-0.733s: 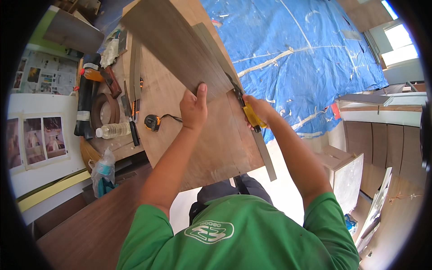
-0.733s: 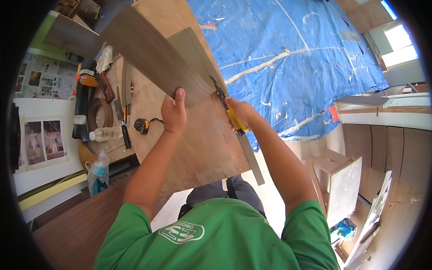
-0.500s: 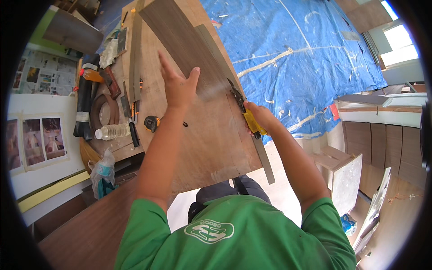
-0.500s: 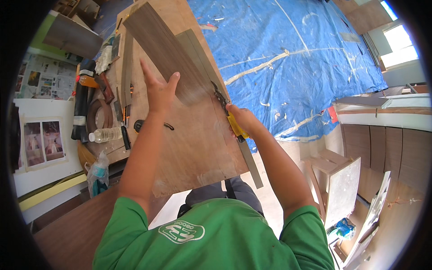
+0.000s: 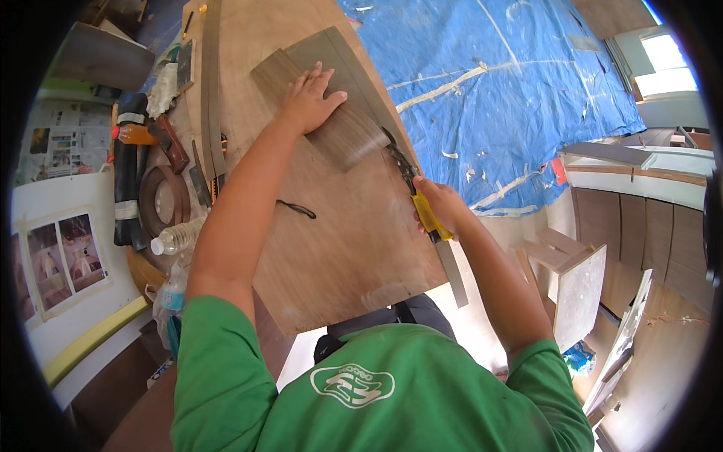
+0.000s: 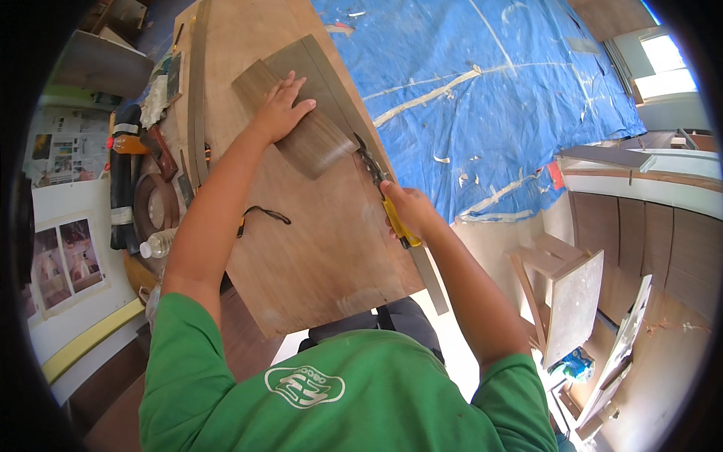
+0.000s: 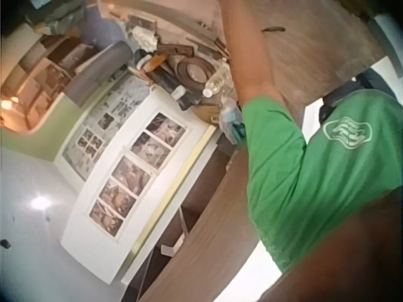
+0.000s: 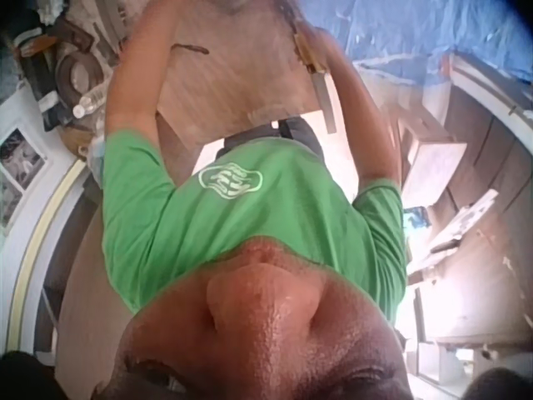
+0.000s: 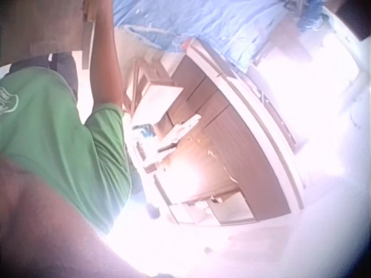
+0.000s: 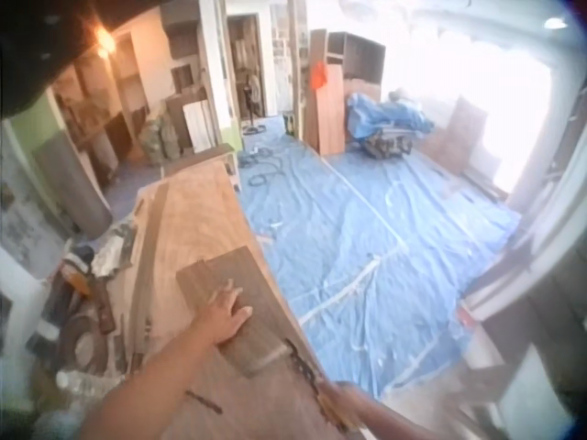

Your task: The person uses tin snips to cut a long strip from a laminate flooring plank on a workbench. After cutting, they lift and inspect the separated strip.

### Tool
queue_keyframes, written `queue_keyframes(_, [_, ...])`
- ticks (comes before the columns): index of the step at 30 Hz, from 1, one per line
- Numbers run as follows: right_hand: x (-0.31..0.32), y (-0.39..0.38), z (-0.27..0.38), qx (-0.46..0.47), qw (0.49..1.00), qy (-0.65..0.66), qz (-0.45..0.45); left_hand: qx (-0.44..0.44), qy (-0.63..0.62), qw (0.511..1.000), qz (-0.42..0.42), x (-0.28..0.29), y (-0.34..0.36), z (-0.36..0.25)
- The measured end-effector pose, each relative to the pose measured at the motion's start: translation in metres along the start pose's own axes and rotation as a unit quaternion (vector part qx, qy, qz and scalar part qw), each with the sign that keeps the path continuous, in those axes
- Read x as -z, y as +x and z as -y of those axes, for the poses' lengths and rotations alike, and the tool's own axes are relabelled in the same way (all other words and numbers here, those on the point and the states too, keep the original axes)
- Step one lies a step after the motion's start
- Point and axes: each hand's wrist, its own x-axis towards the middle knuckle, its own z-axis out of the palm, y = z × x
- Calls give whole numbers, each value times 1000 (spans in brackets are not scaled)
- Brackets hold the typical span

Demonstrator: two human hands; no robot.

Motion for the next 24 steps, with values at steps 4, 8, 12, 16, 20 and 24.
queue_keyframes(4, [-2, -1, -10, 11, 1000, 6, -13, -17, 97, 995, 27, -6, 22, 14])
queue_keyframes(8, [-6, -7, -15, 11, 999, 25, -19, -59, 76, 995, 26, -16, 13, 16])
queue_keyframes(12, [-7, -9, -36, 17, 999, 32, -19, -127, 49, 991, 4, -31, -6, 12])
queue_keyframes(16, [-14, -26, -52, 8, 998, 55, -35, -177, 12, 984, -26, -34, -20, 12])
queue_keyframes(20, [-23, -35, -61, -4, 996, 74, -56, -225, -8, 972, -66, -42, -15, 19])
queue_keyframes(24, [-27, -35, -61, -5, 997, 59, -58, -234, 3, 966, -108, -53, -15, 24])
